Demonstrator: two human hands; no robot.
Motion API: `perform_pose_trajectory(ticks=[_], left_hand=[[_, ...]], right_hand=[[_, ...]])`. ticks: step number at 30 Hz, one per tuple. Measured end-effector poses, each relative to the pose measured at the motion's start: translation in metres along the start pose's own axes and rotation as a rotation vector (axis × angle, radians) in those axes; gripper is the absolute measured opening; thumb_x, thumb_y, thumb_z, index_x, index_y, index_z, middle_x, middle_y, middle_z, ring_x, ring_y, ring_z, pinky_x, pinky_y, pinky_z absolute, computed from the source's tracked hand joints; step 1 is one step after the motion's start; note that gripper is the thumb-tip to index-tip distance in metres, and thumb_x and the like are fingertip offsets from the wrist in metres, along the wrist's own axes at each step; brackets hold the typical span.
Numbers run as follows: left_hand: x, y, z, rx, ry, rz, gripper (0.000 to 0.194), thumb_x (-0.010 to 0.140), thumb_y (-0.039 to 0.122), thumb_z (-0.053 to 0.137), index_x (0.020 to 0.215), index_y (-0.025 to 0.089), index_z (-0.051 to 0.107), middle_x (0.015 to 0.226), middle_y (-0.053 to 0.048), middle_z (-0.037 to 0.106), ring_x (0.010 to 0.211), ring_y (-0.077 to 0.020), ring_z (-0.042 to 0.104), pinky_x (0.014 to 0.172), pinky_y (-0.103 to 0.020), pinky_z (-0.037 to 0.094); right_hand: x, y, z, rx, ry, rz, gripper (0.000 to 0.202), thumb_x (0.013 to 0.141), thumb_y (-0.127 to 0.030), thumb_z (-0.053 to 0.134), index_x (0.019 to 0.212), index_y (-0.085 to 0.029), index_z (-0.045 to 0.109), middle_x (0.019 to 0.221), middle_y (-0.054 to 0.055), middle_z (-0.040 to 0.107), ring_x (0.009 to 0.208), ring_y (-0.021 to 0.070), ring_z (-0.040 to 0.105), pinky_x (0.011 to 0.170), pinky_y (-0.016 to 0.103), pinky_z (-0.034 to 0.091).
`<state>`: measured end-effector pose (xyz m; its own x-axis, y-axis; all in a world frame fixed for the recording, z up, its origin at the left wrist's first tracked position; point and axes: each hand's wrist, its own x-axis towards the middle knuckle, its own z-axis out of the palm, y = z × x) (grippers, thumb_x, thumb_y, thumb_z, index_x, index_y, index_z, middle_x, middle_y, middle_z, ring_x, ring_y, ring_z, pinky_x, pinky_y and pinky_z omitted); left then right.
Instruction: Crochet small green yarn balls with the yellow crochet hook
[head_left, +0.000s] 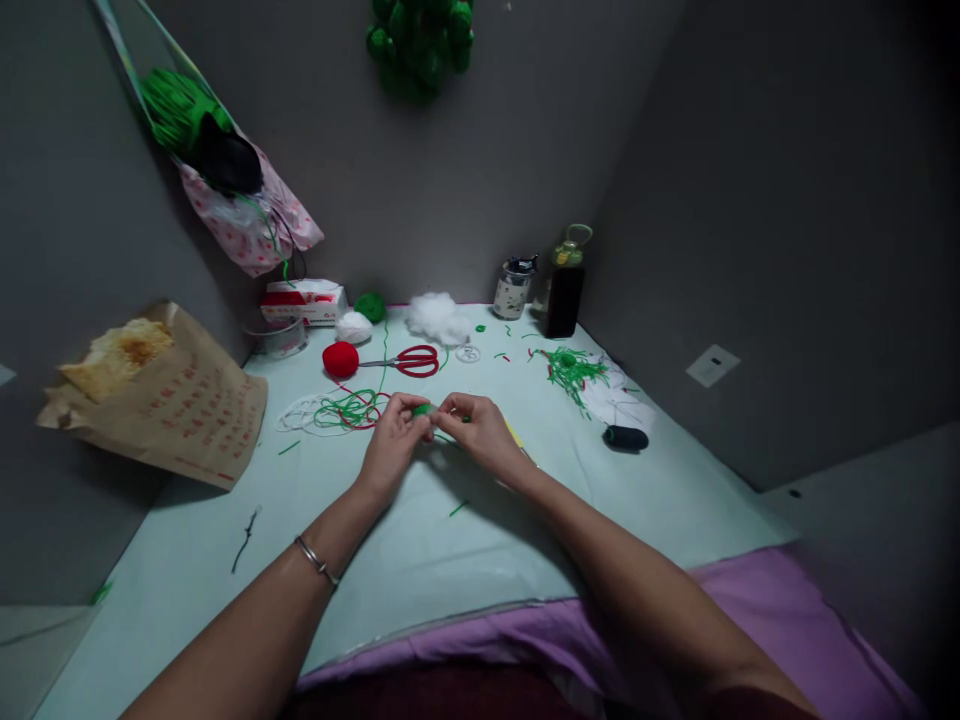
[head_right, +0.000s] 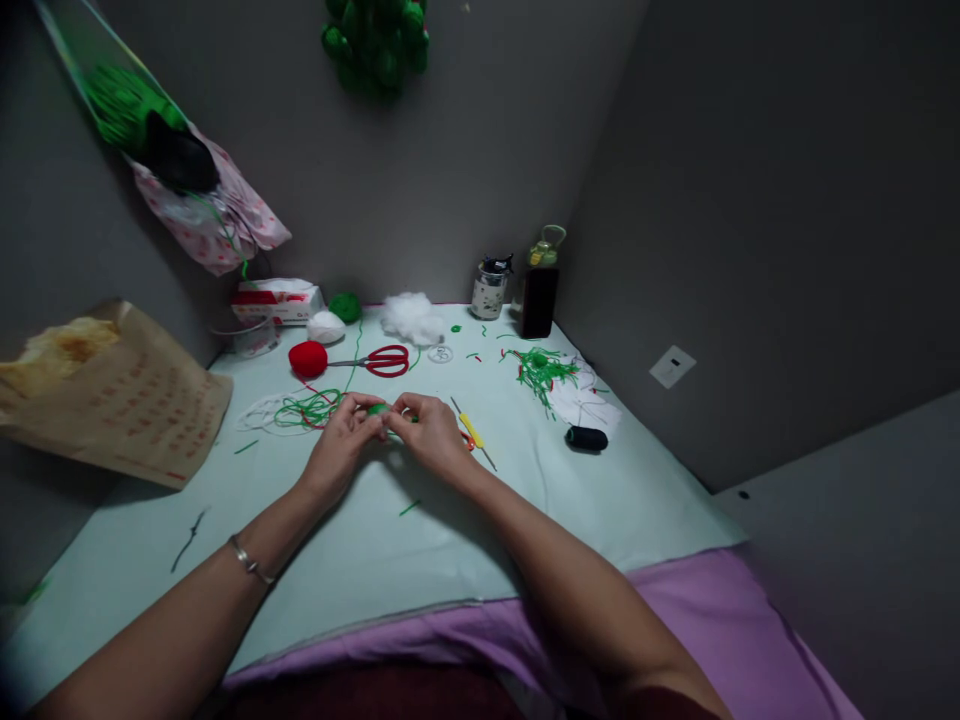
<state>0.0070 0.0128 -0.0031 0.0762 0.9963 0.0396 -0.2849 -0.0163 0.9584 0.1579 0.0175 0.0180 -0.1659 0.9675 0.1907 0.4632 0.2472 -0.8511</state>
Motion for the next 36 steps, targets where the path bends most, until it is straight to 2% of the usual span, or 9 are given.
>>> perform_pose_trajectory(ticks=[8,16,23,26,28,30,32,34,36], left_hand=[[-0.002,0.012,-0.002,-0.044,-0.107,-0.12,0.038,0.072,0.037,0.082,0.098,0.018,0.062,0.075,0.0,0.069,0.07,-0.0147,0.064,0.072,-0.027,0.05],[0.007,-0.001,-0.005,0.059,-0.022,-0.053,0.032,0.069,0.031,0.078,0.093,0.019,0.06,0.061,0.005,0.065,0.058,-0.0138,0.059,0.062,-0.026,0.046],[0.009,-0.008,-0.007,0.109,0.05,-0.05,0.024,0.071,0.027,0.072,0.09,0.021,0.06,0.055,0.008,0.06,0.05,-0.0132,0.055,0.054,-0.024,0.041],[0.007,-0.006,-0.007,0.081,0.02,-0.099,0.022,0.072,0.03,0.073,0.087,0.021,0.061,0.064,0.005,0.065,0.057,-0.0143,0.058,0.058,-0.026,0.046],[0.006,-0.004,-0.006,0.061,0.002,-0.12,0.021,0.071,0.03,0.075,0.086,0.02,0.064,0.072,0.003,0.067,0.063,-0.0138,0.06,0.061,-0.025,0.046],[0.006,-0.002,-0.005,0.041,-0.014,-0.136,0.02,0.071,0.029,0.077,0.084,0.019,0.066,0.075,0.002,0.067,0.069,-0.0137,0.06,0.061,-0.023,0.044],[0.006,-0.001,-0.006,0.015,-0.021,-0.152,0.019,0.07,0.029,0.078,0.081,0.019,0.067,0.075,0.001,0.066,0.069,-0.0138,0.059,0.06,-0.022,0.043],[0.007,0.0,-0.008,-0.021,-0.015,-0.163,0.018,0.069,0.028,0.077,0.08,0.019,0.067,0.074,0.002,0.064,0.066,-0.013,0.057,0.058,-0.022,0.044],[0.008,0.002,-0.01,-0.06,0.004,-0.16,0.019,0.068,0.028,0.077,0.082,0.019,0.068,0.075,0.002,0.062,0.065,-0.0116,0.055,0.058,-0.021,0.045]], right_hand=[[0.0,0.006,-0.002,-0.05,0.052,-0.039,0.021,0.084,-0.031,0.064,0.068,-0.019,0.061,0.06,-0.005,0.051,0.06,0.0116,0.041,0.058,0.025,0.028],[-0.005,-0.004,-0.009,-0.057,-0.143,-0.137,0.018,0.093,-0.022,0.056,0.078,-0.018,0.066,0.066,-0.004,0.059,0.063,0.0114,0.047,0.064,0.025,0.032],[-0.007,-0.007,-0.004,-0.053,-0.129,-0.145,0.021,0.093,-0.02,0.06,0.075,-0.018,0.07,0.067,-0.002,0.064,0.065,0.0131,0.052,0.067,0.027,0.035],[-0.001,-0.004,-0.013,-0.039,-0.049,-0.192,0.017,0.088,-0.027,0.07,0.073,-0.02,0.069,0.089,0.004,0.071,0.087,0.0181,0.059,0.08,0.03,0.041],[0.001,-0.003,-0.018,0.1,-0.058,-0.237,0.023,0.087,-0.031,0.072,0.068,-0.02,0.063,0.105,0.007,0.072,0.1,0.0203,0.06,0.087,0.033,0.044],[0.001,-0.004,-0.021,0.356,-0.147,-0.227,0.029,0.088,-0.034,0.069,0.067,-0.02,0.055,0.105,0.006,0.072,0.089,0.018,0.064,0.079,0.032,0.048],[0.0,-0.005,-0.021,0.535,-0.203,-0.157,0.024,0.089,-0.035,0.066,0.074,-0.022,0.052,0.1,0.004,0.071,0.065,0.0125,0.059,0.063,0.029,0.046],[0.0,-0.006,-0.022,0.418,-0.137,-0.128,0.014,0.088,-0.033,0.064,0.09,-0.022,0.055,0.103,0.003,0.069,0.057,0.0093,0.05,0.057,0.027,0.042],[0.0,-0.004,-0.022,0.184,-0.056,-0.157,0.017,0.086,-0.028,0.064,0.101,-0.022,0.058,0.102,0.002,0.069,0.061,0.0095,0.049,0.061,0.026,0.041]])
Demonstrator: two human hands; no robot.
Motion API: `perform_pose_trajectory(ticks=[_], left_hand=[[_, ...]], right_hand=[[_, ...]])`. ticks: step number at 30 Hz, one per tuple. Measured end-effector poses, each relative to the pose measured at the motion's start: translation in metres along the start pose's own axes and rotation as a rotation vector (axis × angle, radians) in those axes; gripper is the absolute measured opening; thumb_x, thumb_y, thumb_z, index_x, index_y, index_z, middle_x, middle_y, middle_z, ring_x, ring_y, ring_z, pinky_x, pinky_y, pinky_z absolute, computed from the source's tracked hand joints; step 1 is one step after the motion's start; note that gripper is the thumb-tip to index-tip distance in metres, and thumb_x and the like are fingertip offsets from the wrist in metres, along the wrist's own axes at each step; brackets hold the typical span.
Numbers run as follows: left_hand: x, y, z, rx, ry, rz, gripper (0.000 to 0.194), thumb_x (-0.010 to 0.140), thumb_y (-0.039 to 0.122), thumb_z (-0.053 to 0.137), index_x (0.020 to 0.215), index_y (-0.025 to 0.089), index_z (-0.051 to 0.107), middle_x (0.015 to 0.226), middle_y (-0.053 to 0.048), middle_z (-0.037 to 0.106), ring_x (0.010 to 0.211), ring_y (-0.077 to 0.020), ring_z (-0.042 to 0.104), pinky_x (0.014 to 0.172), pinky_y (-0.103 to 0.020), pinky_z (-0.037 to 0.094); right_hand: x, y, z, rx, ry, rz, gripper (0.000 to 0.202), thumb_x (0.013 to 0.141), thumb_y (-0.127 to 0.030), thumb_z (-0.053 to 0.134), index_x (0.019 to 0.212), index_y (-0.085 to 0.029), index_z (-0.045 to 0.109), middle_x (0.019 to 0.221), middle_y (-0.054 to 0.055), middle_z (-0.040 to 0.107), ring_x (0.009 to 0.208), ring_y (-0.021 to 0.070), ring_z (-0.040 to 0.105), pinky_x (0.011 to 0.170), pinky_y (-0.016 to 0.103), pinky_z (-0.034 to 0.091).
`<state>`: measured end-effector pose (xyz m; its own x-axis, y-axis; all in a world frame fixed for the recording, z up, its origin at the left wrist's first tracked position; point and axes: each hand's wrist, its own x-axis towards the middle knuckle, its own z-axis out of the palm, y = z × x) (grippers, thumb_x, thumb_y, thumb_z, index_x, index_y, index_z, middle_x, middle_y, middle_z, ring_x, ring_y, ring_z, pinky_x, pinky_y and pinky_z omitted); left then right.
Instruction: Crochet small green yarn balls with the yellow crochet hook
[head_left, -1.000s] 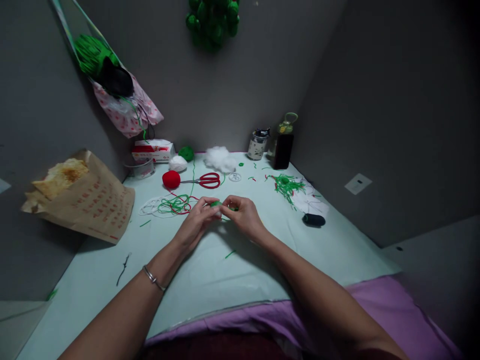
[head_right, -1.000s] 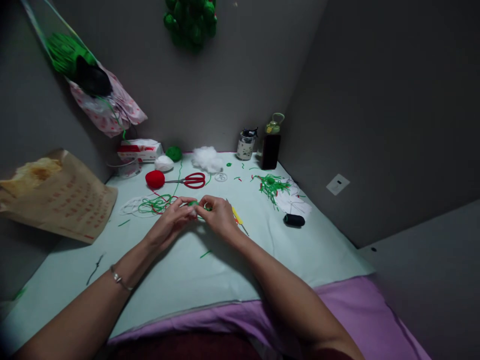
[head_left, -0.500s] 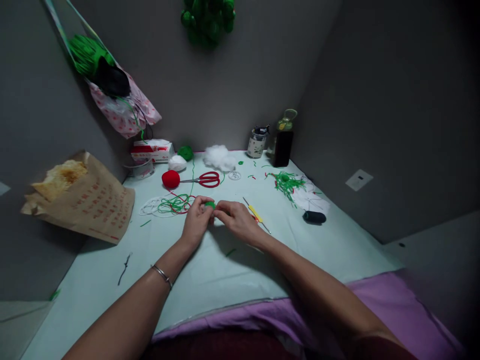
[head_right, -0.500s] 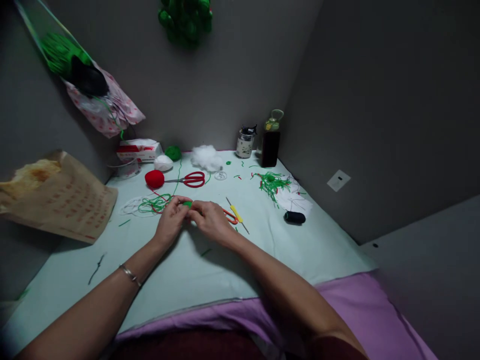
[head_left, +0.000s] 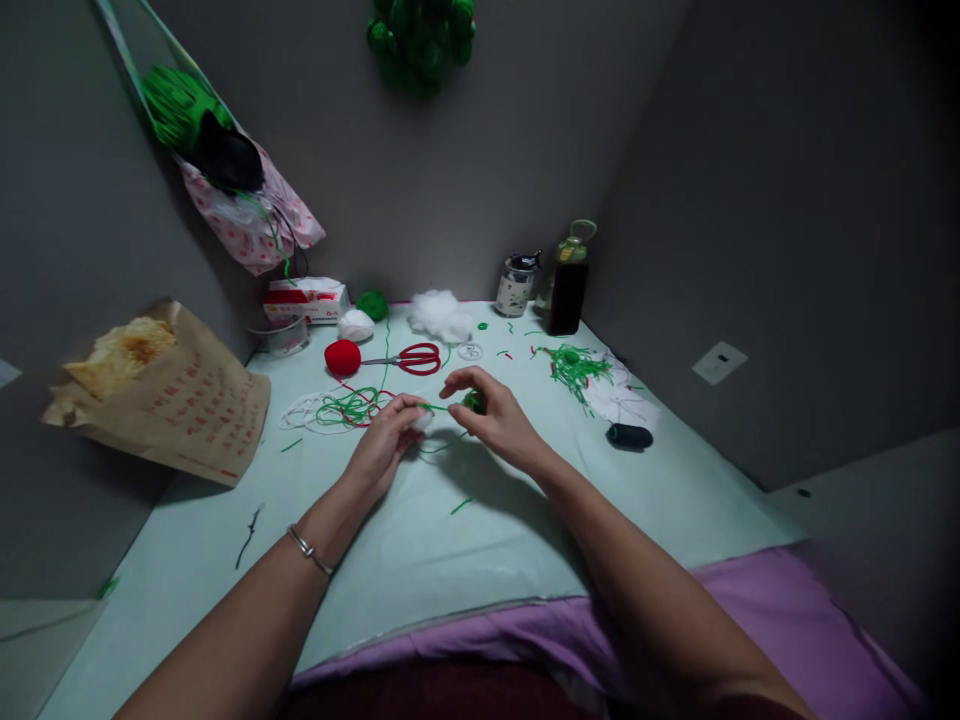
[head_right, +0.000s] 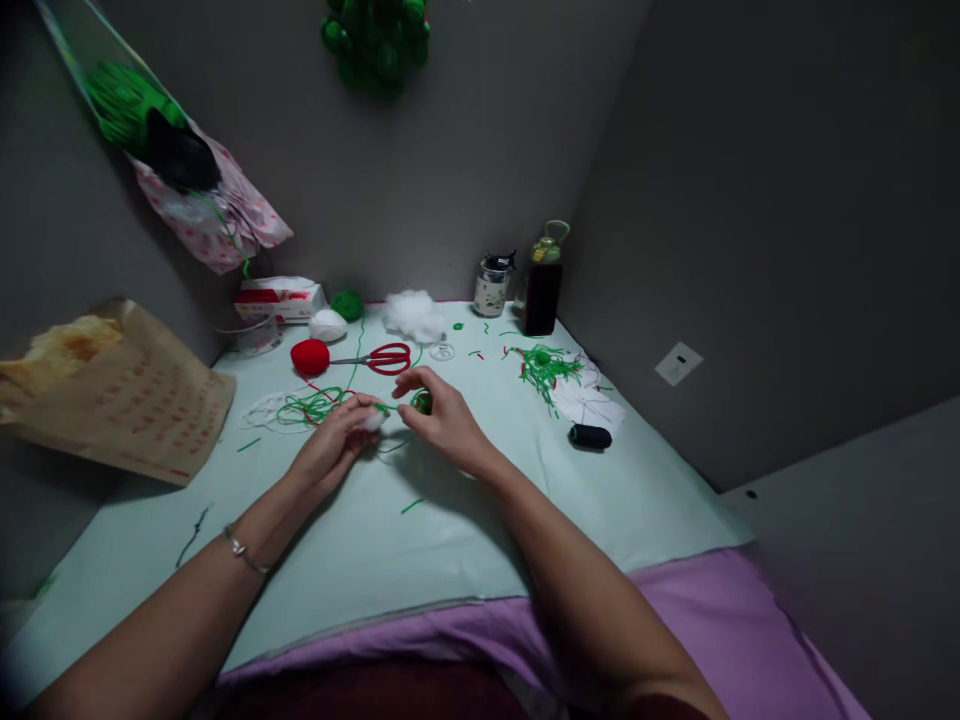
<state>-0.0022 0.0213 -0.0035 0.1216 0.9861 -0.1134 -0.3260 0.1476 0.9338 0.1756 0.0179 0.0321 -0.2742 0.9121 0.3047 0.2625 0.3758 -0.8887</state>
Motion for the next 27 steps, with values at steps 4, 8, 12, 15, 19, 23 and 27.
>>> perform_pose_trajectory(ticks=[4,8,12,15,19,23,27], left_hand=[[-0.001,0.002,0.0,-0.054,0.014,0.009,0.023,0.066,0.026,0.078,0.085,0.019,0.069,0.078,0.003,0.063,0.065,-0.011,0.055,0.058,-0.021,0.046],[-0.003,-0.001,0.005,-0.076,0.019,0.003,0.026,0.062,0.023,0.082,0.083,0.018,0.068,0.077,0.002,0.064,0.068,-0.0108,0.057,0.061,-0.021,0.049],[-0.007,-0.001,0.009,-0.086,0.008,0.005,0.03,0.065,0.032,0.086,0.083,0.018,0.067,0.081,0.002,0.066,0.073,-0.0115,0.06,0.068,-0.023,0.053],[-0.009,0.002,0.01,-0.075,-0.023,0.005,0.034,0.066,0.037,0.088,0.085,0.018,0.068,0.082,0.001,0.067,0.075,-0.012,0.061,0.072,-0.024,0.055],[-0.009,0.004,0.01,-0.046,-0.05,-0.004,0.041,0.062,0.035,0.092,0.089,0.018,0.068,0.081,0.0,0.07,0.073,-0.0119,0.063,0.073,-0.025,0.055],[-0.006,0.001,0.006,-0.009,-0.055,-0.009,0.041,0.062,0.037,0.09,0.089,0.017,0.065,0.076,-0.001,0.071,0.068,-0.0142,0.064,0.073,-0.031,0.057],[-0.001,-0.004,0.004,0.052,-0.007,0.043,0.035,0.061,0.033,0.086,0.083,0.018,0.063,0.073,0.002,0.066,0.065,-0.0152,0.064,0.067,-0.03,0.056]], right_hand=[[0.0,0.007,0.003,-0.186,-0.068,-0.004,0.008,0.086,-0.028,0.066,0.085,-0.019,0.066,0.073,-0.003,0.062,0.065,0.0117,0.049,0.065,0.025,0.036],[0.0,0.014,0.012,-0.229,-0.065,0.032,0.02,0.089,-0.032,0.063,0.074,-0.018,0.065,0.062,-0.005,0.053,0.061,0.0109,0.044,0.062,0.025,0.031],[0.001,0.019,0.017,-0.248,0.014,0.088,0.028,0.088,-0.034,0.061,0.064,-0.019,0.057,0.057,-0.006,0.041,0.058,0.0106,0.036,0.057,0.026,0.025],[0.002,0.022,0.017,-0.253,0.059,0.11,0.03,0.085,-0.033,0.063,0.061,-0.019,0.051,0.057,-0.006,0.037,0.059,0.0108,0.034,0.055,0.026,0.023],[0.001,0.019,0.011,-0.249,0.024,0.09,0.03,0.088,-0.035,0.06,0.064,-0.02,0.051,0.058,-0.006,0.04,0.059,0.011,0.036,0.056,0.025,0.025],[-0.001,0.008,0.007,-0.243,-0.084,0.038,0.028,0.095,-0.032,0.053,0.07,-0.019,0.055,0.063,-0.005,0.05,0.062,0.0114,0.042,0.061,0.025,0.03],[-0.005,0.0,0.015,-0.265,-0.145,0.03,0.024,0.095,-0.022,0.053,0.072,-0.019,0.059,0.067,-0.003,0.057,0.064,0.0125,0.048,0.063,0.025,0.031]])
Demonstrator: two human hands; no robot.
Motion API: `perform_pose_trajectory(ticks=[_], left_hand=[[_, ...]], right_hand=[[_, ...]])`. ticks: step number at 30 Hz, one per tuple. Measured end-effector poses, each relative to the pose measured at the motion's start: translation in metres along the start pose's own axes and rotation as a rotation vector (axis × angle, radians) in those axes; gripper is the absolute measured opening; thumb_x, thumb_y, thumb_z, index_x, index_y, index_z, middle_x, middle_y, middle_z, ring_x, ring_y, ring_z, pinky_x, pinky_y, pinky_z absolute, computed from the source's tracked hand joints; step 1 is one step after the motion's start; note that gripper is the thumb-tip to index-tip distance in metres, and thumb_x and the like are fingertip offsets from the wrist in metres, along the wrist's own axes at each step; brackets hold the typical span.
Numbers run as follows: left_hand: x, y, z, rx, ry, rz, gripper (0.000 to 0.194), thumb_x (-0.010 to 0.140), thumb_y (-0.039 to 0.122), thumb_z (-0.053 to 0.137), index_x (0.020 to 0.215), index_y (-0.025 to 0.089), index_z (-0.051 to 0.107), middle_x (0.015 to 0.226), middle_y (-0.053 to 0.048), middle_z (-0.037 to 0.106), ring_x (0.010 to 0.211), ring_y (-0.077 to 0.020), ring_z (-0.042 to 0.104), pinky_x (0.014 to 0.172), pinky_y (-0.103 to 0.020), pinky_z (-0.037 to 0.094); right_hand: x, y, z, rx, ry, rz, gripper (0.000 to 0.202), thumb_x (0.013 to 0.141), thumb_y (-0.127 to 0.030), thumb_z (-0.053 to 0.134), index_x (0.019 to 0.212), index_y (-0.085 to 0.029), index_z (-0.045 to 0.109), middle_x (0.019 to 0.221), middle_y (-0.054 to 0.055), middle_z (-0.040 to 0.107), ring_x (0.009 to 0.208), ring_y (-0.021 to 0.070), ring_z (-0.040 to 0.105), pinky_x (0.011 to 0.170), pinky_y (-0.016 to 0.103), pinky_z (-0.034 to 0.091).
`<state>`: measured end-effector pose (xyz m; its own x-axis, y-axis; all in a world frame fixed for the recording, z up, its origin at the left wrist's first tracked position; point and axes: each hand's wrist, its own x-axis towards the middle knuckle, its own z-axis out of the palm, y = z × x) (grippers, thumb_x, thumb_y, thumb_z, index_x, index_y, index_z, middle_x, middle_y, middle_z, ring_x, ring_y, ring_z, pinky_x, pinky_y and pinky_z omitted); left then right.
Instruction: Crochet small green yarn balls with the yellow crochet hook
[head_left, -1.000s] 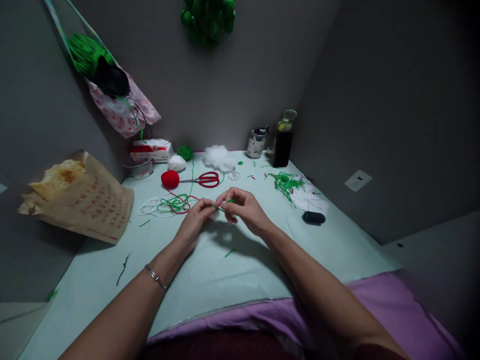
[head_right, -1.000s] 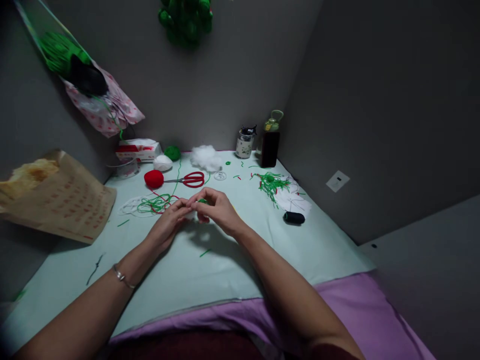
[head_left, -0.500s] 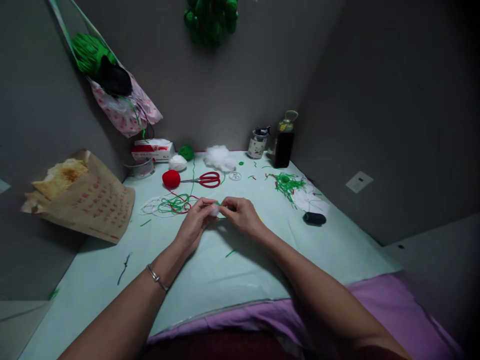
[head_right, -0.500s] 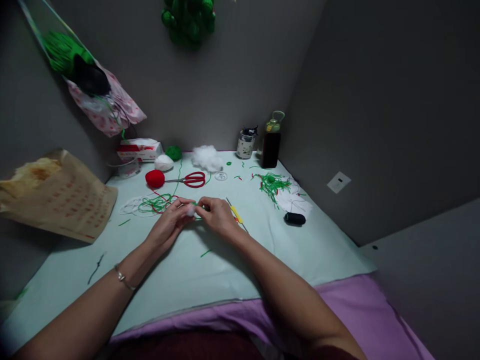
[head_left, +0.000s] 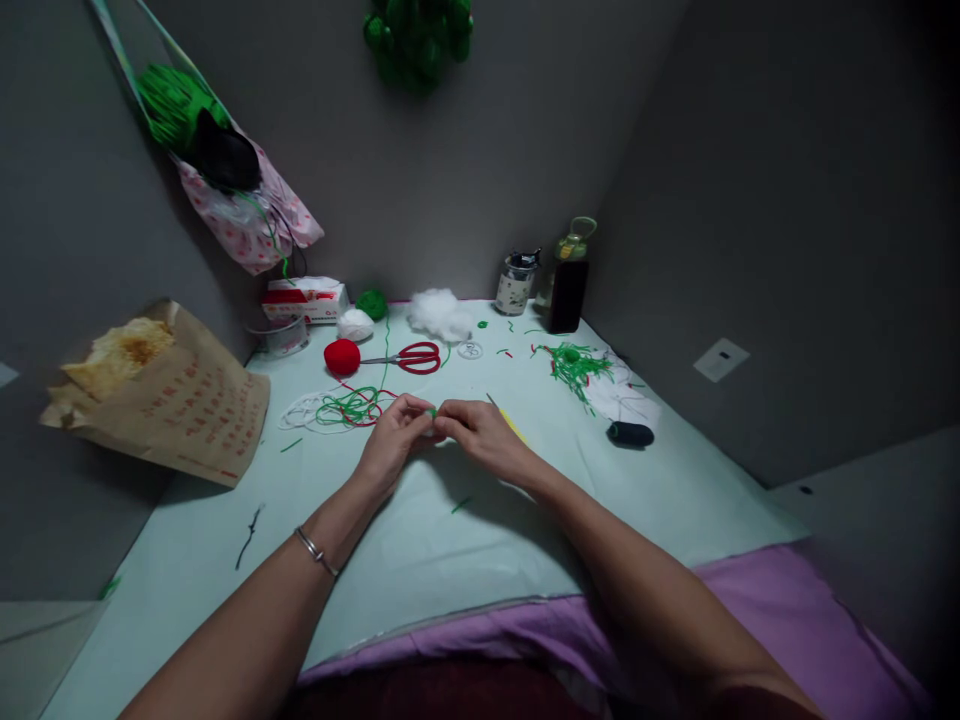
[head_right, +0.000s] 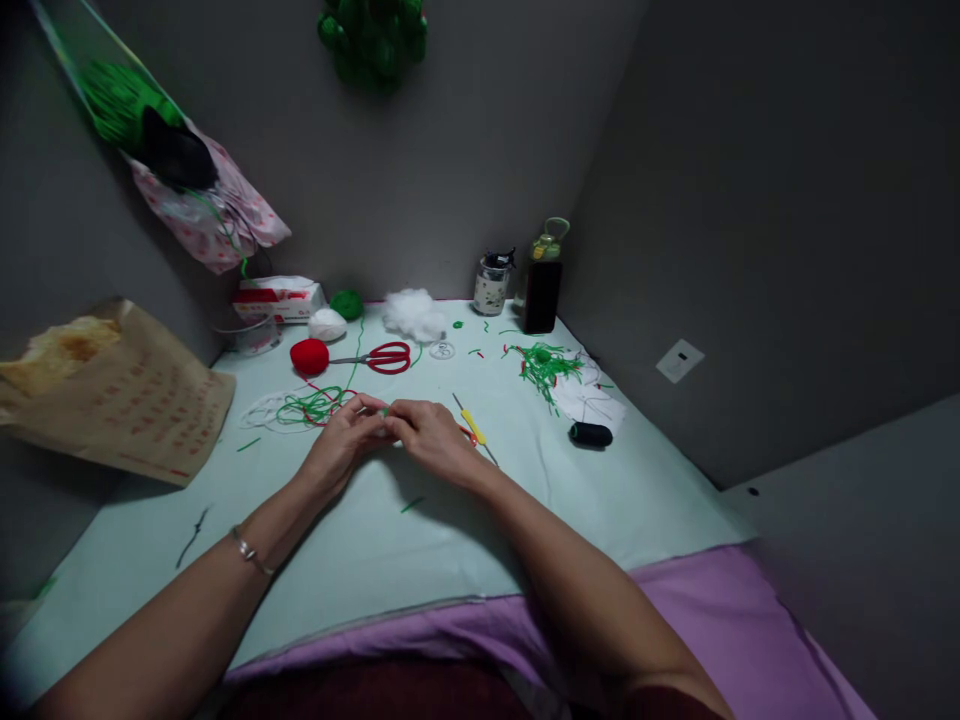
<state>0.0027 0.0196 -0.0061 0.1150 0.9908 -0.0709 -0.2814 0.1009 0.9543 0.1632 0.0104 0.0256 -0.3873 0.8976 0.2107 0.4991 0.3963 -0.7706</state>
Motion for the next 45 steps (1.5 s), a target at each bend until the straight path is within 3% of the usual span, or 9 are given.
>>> perform_pose_trajectory(ticks=[7,12,16,18,20,26,32,37,45], left_hand=[[0.003,-0.001,-0.003,0.119,0.134,0.144,0.027,0.063,0.018,0.076,0.085,0.02,0.06,0.076,0.005,0.06,0.061,-0.0115,0.057,0.058,-0.023,0.045],[0.003,-0.003,-0.004,0.122,0.135,0.178,0.029,0.067,0.025,0.076,0.089,0.022,0.057,0.076,0.005,0.06,0.065,-0.0135,0.058,0.063,-0.025,0.047],[0.001,-0.004,-0.005,0.142,0.114,0.179,0.027,0.069,0.027,0.077,0.089,0.02,0.061,0.074,0.004,0.062,0.064,-0.014,0.059,0.065,-0.026,0.046],[0.0,-0.004,-0.004,0.146,0.117,0.182,0.025,0.072,0.027,0.076,0.093,0.02,0.063,0.071,0.005,0.06,0.063,-0.0141,0.058,0.065,-0.026,0.045],[-0.001,-0.002,-0.003,0.148,0.107,0.188,0.026,0.073,0.027,0.075,0.096,0.02,0.064,0.071,0.005,0.061,0.063,-0.0148,0.058,0.065,-0.027,0.044],[-0.002,-0.001,0.001,0.146,0.038,0.187,0.026,0.07,0.028,0.08,0.092,0.019,0.07,0.076,0.002,0.065,0.069,-0.0153,0.057,0.067,-0.026,0.044],[-0.006,0.007,0.002,0.079,-0.021,0.133,0.039,0.069,0.029,0.084,0.106,0.018,0.074,0.083,-0.001,0.071,0.077,-0.0179,0.063,0.075,-0.028,0.047],[-0.009,0.012,0.004,-0.063,-0.048,0.086,0.035,0.084,0.043,0.073,0.107,0.018,0.078,0.098,-0.007,0.075,0.093,-0.0205,0.066,0.087,-0.03,0.05],[-0.002,0.003,0.0,-0.162,-0.059,0.032,0.041,0.07,0.034,0.085,0.106,0.018,0.075,0.091,-0.005,0.074,0.078,-0.0157,0.066,0.075,-0.025,0.051]], right_hand=[[-0.002,-0.004,0.013,-0.052,0.053,-0.003,0.023,0.096,-0.022,0.057,0.075,-0.02,0.066,0.068,-0.001,0.062,0.065,0.0147,0.051,0.067,0.027,0.035],[0.002,-0.002,0.0,0.055,0.17,-0.143,0.022,0.089,-0.031,0.068,0.07,-0.021,0.064,0.104,0.009,0.07,0.105,0.0237,0.057,0.093,0.037,0.042],[0.003,0.0,-0.002,0.486,0.088,-0.085,0.028,0.093,-0.042,0.062,0.075,-0.022,0.055,0.09,0.003,0.067,0.069,0.0147,0.06,0.067,0.03,0.047],[0.003,0.003,-0.001,0.447,0.146,0.02,0.022,0.092,-0.043,0.061,0.089,-0.022,0.055,0.087,0.0,0.065,0.057,0.0103,0.051,0.057,0.026,0.041],[0.004,0.007,-0.001,0.318,0.167,0.084,0.022,0.092,-0.042,0.063,0.096,-0.021,0.058,0.084,-0.002,0.064,0.059,0.0101,0.049,0.059,0.025,0.038],[0.008,0.017,0.002,0.207,-0.012,0.119,0.035,0.093,-0.04,0.057,0.069,-0.016,0.066,0.056,-0.005,0.052,0.057,0.011,0.043,0.059,0.025,0.031],[0.011,0.015,0.006,0.201,0.067,0.164,0.034,0.09,-0.038,0.053,0.064,-0.017,0.062,0.057,-0.004,0.05,0.059,0.0116,0.042,0.059,0.025,0.03],[0.012,0.014,0.006,0.179,0.126,0.163,0.035,0.088,-0.04,0.051,0.063,-0.018,0.06,0.057,-0.003,0.048,0.059,0.0125,0.041,0.059,0.026,0.03],[0.009,0.011,0.009,0.061,0.107,0.115,0.03,0.089,-0.034,0.05,0.063,-0.02,0.056,0.057,-0.003,0.048,0.059,0.0136,0.041,0.058,0.026,0.029]])
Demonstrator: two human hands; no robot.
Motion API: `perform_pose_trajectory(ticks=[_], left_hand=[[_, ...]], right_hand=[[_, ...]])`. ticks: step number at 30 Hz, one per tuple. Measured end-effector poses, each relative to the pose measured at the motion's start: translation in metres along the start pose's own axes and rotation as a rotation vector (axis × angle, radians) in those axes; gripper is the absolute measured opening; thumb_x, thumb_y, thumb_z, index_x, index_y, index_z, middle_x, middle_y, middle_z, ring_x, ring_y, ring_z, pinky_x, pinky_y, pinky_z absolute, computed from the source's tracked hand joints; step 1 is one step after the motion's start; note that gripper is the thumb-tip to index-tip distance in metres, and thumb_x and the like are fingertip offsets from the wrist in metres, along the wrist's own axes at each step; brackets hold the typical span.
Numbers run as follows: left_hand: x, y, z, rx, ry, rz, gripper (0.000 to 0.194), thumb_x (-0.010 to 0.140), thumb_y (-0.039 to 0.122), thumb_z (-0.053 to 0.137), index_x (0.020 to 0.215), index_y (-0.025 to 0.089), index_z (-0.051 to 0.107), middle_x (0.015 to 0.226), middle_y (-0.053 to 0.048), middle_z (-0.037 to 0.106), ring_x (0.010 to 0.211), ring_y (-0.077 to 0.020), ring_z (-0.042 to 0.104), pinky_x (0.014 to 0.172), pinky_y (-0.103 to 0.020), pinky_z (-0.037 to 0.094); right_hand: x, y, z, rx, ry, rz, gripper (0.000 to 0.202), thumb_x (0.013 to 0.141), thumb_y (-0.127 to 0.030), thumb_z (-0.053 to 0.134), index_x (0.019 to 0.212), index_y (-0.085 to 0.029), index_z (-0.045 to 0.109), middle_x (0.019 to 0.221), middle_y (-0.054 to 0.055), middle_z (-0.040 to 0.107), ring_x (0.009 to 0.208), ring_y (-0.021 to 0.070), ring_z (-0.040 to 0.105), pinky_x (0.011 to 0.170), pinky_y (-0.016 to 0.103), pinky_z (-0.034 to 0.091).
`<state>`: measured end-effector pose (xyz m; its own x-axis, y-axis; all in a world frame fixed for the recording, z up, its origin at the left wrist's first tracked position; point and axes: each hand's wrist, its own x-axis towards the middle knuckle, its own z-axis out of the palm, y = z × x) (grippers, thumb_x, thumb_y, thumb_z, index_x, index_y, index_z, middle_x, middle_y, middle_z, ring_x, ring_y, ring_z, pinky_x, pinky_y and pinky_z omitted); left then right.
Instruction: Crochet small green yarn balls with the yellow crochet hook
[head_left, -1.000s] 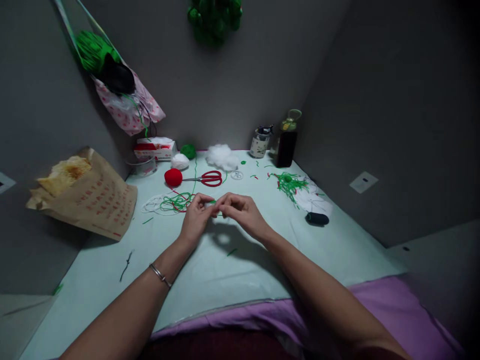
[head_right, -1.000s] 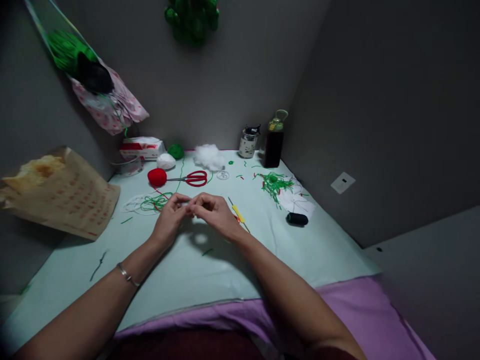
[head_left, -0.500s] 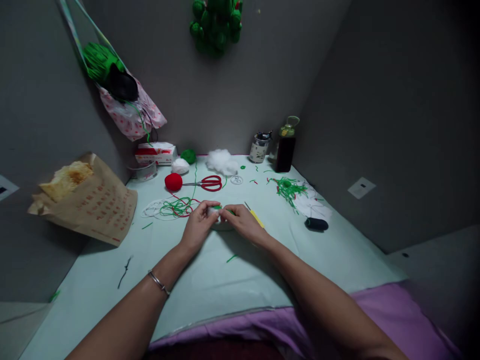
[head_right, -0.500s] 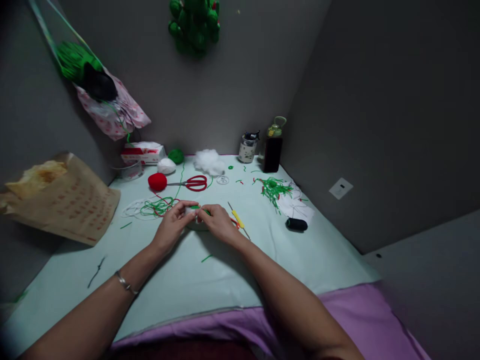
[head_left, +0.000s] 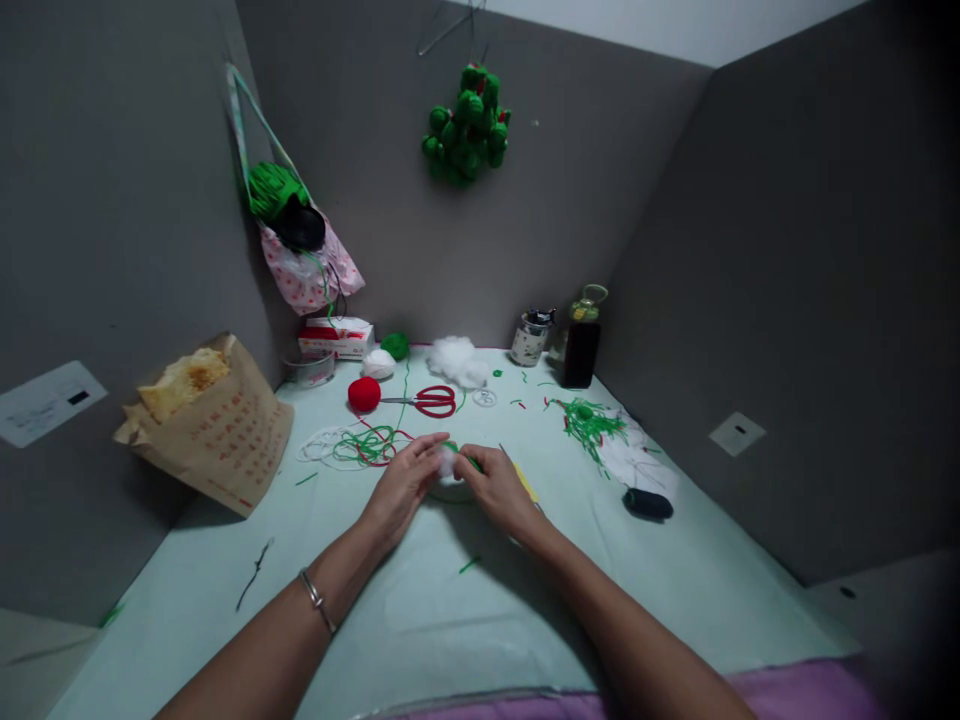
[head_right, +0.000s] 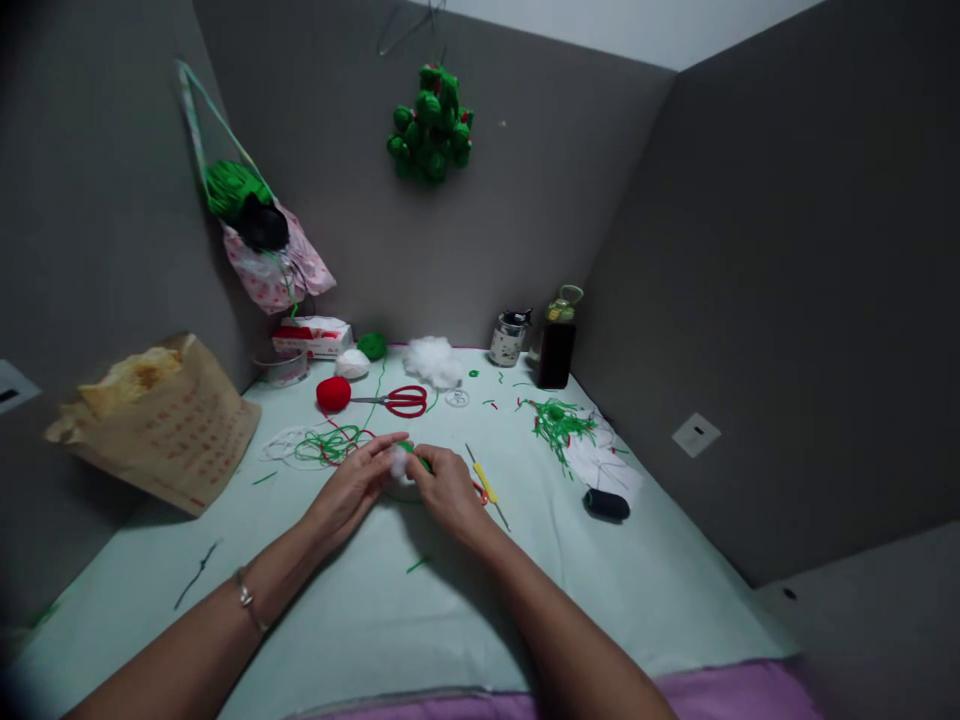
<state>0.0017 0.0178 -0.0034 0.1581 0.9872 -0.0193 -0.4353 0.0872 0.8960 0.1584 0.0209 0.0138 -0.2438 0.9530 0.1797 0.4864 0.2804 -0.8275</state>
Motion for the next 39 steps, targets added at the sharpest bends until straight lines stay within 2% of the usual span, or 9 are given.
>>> perform_pose_trajectory(ticks=[4,7,13,16,20,25,27,32,39], left_hand=[[0.003,-0.004,-0.005,0.048,-0.028,-0.009,0.037,0.072,0.036,0.083,0.103,0.016,0.075,0.088,-0.006,0.074,0.077,-0.0169,0.067,0.074,-0.027,0.052],[0.008,-0.01,-0.009,0.132,-0.011,0.023,0.029,0.078,0.032,0.082,0.101,0.016,0.072,0.085,-0.003,0.071,0.074,-0.0162,0.066,0.071,-0.028,0.054],[0.012,-0.019,-0.011,0.258,0.077,0.12,0.024,0.098,0.032,0.064,0.114,0.015,0.066,0.112,-0.008,0.068,0.091,-0.02,0.068,0.078,-0.039,0.059],[0.008,-0.015,-0.008,0.232,0.094,0.153,0.018,0.09,0.027,0.072,0.104,0.016,0.065,0.097,-0.003,0.067,0.083,-0.017,0.065,0.075,-0.033,0.056],[0.001,-0.005,-0.003,0.158,0.063,0.128,0.028,0.073,0.023,0.082,0.092,0.02,0.062,0.078,0.003,0.064,0.074,-0.0143,0.061,0.07,-0.025,0.048],[-0.003,0.001,0.0,0.064,0.032,0.046,0.028,0.082,0.042,0.073,0.094,0.019,0.063,0.083,0.0,0.066,0.074,-0.014,0.063,0.071,-0.025,0.049],[-0.001,0.0,-0.001,0.047,0.02,0.026,0.034,0.078,0.046,0.078,0.092,0.018,0.063,0.08,0.001,0.065,0.07,-0.0126,0.061,0.068,-0.024,0.047],[0.004,-0.003,-0.006,0.053,-0.019,0.004,0.046,0.067,0.038,0.09,0.097,0.016,0.063,0.073,0.003,0.066,0.062,-0.0101,0.059,0.062,-0.022,0.043],[0.005,-0.012,-0.006,0.116,0.001,0.052,0.036,0.076,0.031,0.086,0.099,0.016,0.062,0.077,0.002,0.068,0.069,-0.0124,0.064,0.069,-0.025,0.051]], right_hand=[[-0.002,0.0,-0.002,-0.036,-0.033,-0.042,0.028,0.093,-0.032,0.049,0.07,-0.019,0.061,0.066,0.0,0.06,0.064,0.0155,0.048,0.063,0.027,0.033],[-0.004,-0.003,-0.003,-0.043,-0.061,-0.056,0.027,0.095,-0.031,0.049,0.073,-0.02,0.061,0.07,0.001,0.063,0.068,0.0163,0.05,0.066,0.028,0.035],[-0.005,-0.008,0.004,-0.003,-0.082,-0.032,0.028,0.092,-0.034,0.053,0.069,-0.02,0.057,0.067,0.0,0.056,0.067,0.0161,0.047,0.065,0.028,0.032],[-0.001,-0.005,0.006,0.052,-0.075,0.012,0.03,0.09,-0.037,0.05,0.065,-0.02,0.056,0.06,-0.002,0.049,0.061,0.0148,0.043,0.06,0.027,0.031],[0.004,-0.002,0.004,0.108,-0.035,0.063,0.029,0.084,-0.039,0.051,0.061,-0.02,0.053,0.058,-0.003,0.043,0.059,0.0132,0.038,0.057,0.026,0.03],[0.005,0.001,0.004,0.103,0.007,0.094,0.031,0.078,-0.041,0.053,0.056,-0.021,0.046,0.056,-0.005,0.032,0.057,0.0112,0.03,0.055,0.026,0.023],[0.004,0.001,0.004,0.09,0.011,0.097,0.03,0.078,-0.041,0.052,0.056,-0.021,0.045,0.056,-0.006,0.03,0.056,0.0107,0.028,0.054,0.026,0.022],[0.003,0.003,0.001,0.052,0.002,0.084,0.03,0.08,-0.04,0.052,0.058,-0.02,0.052,0.056,-0.005,0.037,0.057,0.0115,0.032,0.055,0.026,0.025],[-0.002,0.0,-0.002,-0.044,-0.029,0.006,0.033,0.092,-0.04,0.049,0.068,-0.02,0.058,0.063,-0.001,0.053,0.062,0.0143,0.045,0.06,0.026,0.03]])
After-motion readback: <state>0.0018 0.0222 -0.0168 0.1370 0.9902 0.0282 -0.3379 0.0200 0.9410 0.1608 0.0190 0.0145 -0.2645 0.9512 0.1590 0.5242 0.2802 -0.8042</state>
